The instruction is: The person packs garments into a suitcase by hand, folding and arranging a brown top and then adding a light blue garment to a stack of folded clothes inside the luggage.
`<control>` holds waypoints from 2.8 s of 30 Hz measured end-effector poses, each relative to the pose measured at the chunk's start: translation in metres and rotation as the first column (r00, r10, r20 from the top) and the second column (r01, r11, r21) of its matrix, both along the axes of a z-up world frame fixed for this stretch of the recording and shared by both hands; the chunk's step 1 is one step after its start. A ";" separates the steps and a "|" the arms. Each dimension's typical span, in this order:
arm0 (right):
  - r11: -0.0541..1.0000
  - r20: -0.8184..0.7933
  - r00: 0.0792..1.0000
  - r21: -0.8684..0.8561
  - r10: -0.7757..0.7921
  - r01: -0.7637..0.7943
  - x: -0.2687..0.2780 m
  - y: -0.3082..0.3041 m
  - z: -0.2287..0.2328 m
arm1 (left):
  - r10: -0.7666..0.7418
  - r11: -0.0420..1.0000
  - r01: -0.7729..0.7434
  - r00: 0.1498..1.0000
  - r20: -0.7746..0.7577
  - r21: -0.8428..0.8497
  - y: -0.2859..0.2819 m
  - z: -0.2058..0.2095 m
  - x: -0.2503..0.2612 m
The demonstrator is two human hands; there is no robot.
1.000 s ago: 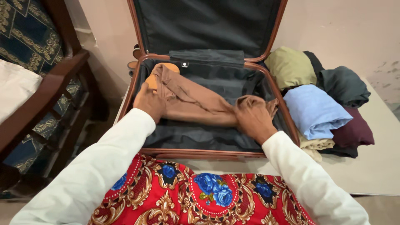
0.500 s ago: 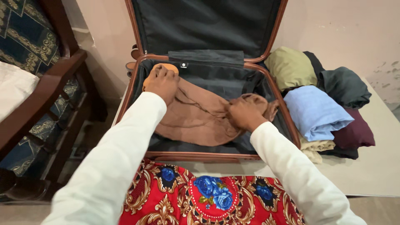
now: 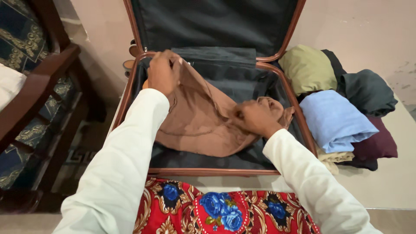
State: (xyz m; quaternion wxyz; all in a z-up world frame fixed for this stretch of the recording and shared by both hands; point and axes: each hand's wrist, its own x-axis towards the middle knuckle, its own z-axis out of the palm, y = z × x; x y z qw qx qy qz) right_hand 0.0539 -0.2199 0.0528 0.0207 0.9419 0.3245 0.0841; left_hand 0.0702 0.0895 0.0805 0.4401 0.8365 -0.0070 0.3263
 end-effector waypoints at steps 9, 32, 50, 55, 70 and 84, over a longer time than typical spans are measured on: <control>0.970 -0.046 0.992 0.209 -0.115 0.122 0.030 -0.008 -0.023 | 0.220 0.963 -0.250 0.944 0.245 0.101 -0.002 -0.030 0.049; 0.878 -0.124 0.988 0.477 0.092 -0.022 0.099 0.038 -0.015 | 0.102 0.837 -0.022 0.988 -0.117 0.548 0.009 -0.060 0.075; 0.911 -0.375 0.921 0.408 0.104 0.064 0.063 0.034 -0.020 | 0.089 0.854 -0.024 0.991 -0.101 0.520 -0.031 -0.028 0.102; 0.900 -0.218 0.967 0.436 0.134 -0.026 0.059 0.029 -0.013 | -0.225 0.971 0.141 0.805 0.549 0.192 -0.037 -0.014 0.110; 0.911 0.103 0.910 0.140 -0.403 0.387 0.079 -0.027 -0.004 | -0.429 0.635 0.620 0.779 -0.457 0.460 -0.065 -0.033 -0.023; 0.862 -0.084 0.978 0.462 -0.193 0.210 0.037 -0.074 0.002 | -0.262 0.701 0.529 0.815 -0.516 0.479 -0.126 -0.109 0.006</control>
